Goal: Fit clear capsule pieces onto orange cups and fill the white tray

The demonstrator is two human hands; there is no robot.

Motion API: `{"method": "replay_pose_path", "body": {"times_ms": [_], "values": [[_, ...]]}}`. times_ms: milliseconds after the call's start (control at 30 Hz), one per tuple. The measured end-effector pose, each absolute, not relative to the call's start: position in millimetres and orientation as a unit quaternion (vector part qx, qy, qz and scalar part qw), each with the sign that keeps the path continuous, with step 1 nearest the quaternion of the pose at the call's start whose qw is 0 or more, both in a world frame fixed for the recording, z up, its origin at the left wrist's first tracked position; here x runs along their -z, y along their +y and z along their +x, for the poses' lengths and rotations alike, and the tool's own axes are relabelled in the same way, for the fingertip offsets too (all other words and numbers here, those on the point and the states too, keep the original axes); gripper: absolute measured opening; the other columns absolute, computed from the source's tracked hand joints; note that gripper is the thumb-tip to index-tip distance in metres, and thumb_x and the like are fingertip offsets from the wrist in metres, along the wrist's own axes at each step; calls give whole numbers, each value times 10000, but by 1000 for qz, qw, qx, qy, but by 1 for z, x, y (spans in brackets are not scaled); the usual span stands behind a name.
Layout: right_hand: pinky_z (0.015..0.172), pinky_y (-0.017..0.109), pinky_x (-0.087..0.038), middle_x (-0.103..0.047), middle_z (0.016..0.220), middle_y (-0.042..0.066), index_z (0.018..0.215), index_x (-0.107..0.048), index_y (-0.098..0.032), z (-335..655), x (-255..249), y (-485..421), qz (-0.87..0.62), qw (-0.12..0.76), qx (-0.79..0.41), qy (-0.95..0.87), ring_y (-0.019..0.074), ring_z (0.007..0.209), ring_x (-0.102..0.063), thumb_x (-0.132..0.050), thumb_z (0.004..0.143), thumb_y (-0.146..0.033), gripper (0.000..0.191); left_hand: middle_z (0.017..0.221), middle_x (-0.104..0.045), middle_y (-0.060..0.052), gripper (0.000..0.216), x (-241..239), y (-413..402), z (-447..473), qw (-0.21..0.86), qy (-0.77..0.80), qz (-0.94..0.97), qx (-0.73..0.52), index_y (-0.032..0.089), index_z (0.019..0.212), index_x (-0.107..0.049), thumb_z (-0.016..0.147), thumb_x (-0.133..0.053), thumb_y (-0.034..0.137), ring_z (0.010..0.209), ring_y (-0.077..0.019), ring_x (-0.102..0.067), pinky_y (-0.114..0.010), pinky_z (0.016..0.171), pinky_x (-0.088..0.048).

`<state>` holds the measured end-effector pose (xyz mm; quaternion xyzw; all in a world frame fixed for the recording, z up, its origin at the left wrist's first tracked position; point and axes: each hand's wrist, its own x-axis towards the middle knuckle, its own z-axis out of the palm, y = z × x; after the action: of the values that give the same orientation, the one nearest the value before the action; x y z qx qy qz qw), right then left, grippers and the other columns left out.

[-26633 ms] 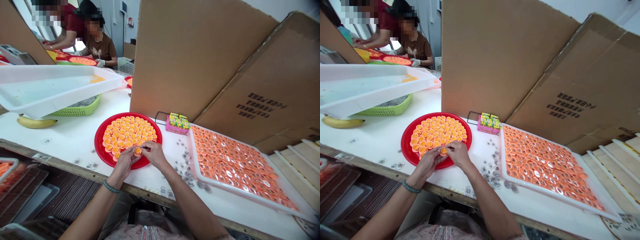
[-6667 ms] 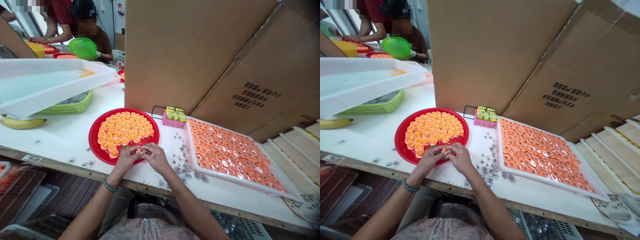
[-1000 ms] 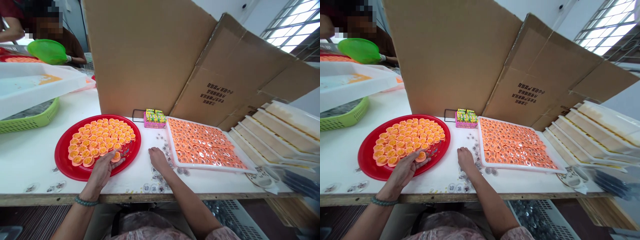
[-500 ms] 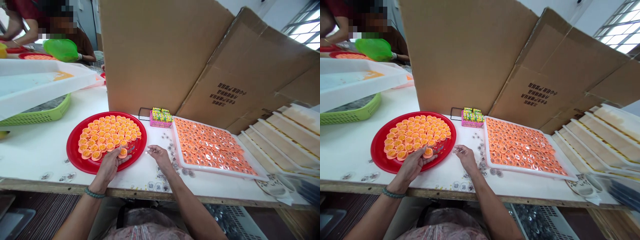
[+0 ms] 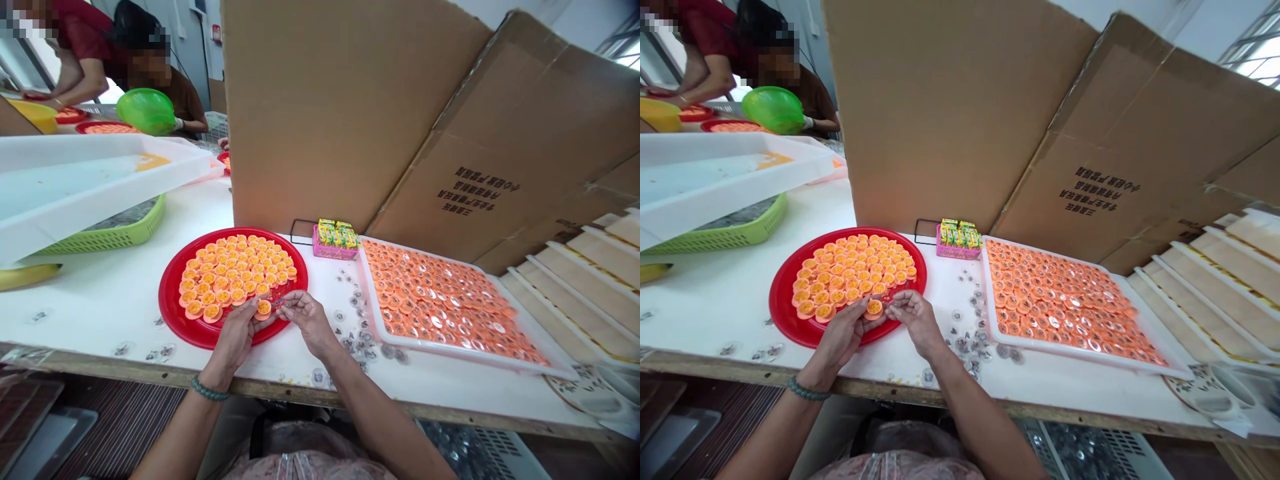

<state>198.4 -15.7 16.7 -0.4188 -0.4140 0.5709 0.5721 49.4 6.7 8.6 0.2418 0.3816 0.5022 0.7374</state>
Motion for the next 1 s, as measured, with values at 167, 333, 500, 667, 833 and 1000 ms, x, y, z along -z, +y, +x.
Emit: {"method": "replay_pose_path", "body": {"times_ms": [167, 333, 500, 667, 833, 1000], "values": [[816, 296, -474, -650, 828, 2, 955, -656, -196, 200, -17, -16, -447, 548, -549, -446, 130, 797, -597, -702, 689, -242, 274, 928, -678, -90, 181, -6, 6, 49, 744, 370, 241, -502, 118, 936, -665, 796, -602, 213, 848, -197, -650, -348, 794, -562], [670, 250, -471, -662, 797, 13, 830, -668, -174, 191, -13, -12, -467, 566, -543, -408, 121, 716, -583, -720, 680, -277, 189, 914, -679, -95, 191, -4, 5, 49, 740, 366, 237, -511, 123, 953, -662, 799, -604, 220, 885, -208, -645, -342, 791, -559], [591, 214, -459, -622, 709, -11, 836, -653, -167, 170, -10, -7, -469, 589, -585, -302, 80, 595, -550, -760, 640, -300, 260, 1005, -665, -93, 210, 1, 5, 50, 734, 344, 233, -538, 137, 941, -661, 758, -648, 239, 968, -216, -616, -350, 853, -526], [600, 217, -487, -613, 720, -11, 830, -661, -162, 158, -7, -5, -476, 593, -577, -298, 80, 600, -561, -757, 638, -298, 254, 1085, -646, -88, 319, 7, 5, 51, 718, 352, 251, -545, 156, 1038, -644, 739, -668, 266, 982, -211, -607, -353, 882, -498], [607, 231, -511, -628, 778, 5, 826, -671, -163, 158, -6, -4, -497, 576, -557, -334, 108, 653, -595, -743, 636, -290, 240, 1050, -659, -92, 351, 8, 5, 53, 708, 365, 260, -545, 156, 1043, -644, 730, -683, 310, 967, -221, -609, -360, 857, -499], [597, 244, -523, -619, 748, 1, 820, -660, -162, 159, -6, -2, -512, 567, -547, -341, 109, 621, -593, -724, 651, -310, 234, 1043, -660, -91, 360, 7, 3, 54, 697, 365, 284, -547, 159, 1035, -652, 730, -679, 350, 953, -221, -611, -359, 842, -497]]}}
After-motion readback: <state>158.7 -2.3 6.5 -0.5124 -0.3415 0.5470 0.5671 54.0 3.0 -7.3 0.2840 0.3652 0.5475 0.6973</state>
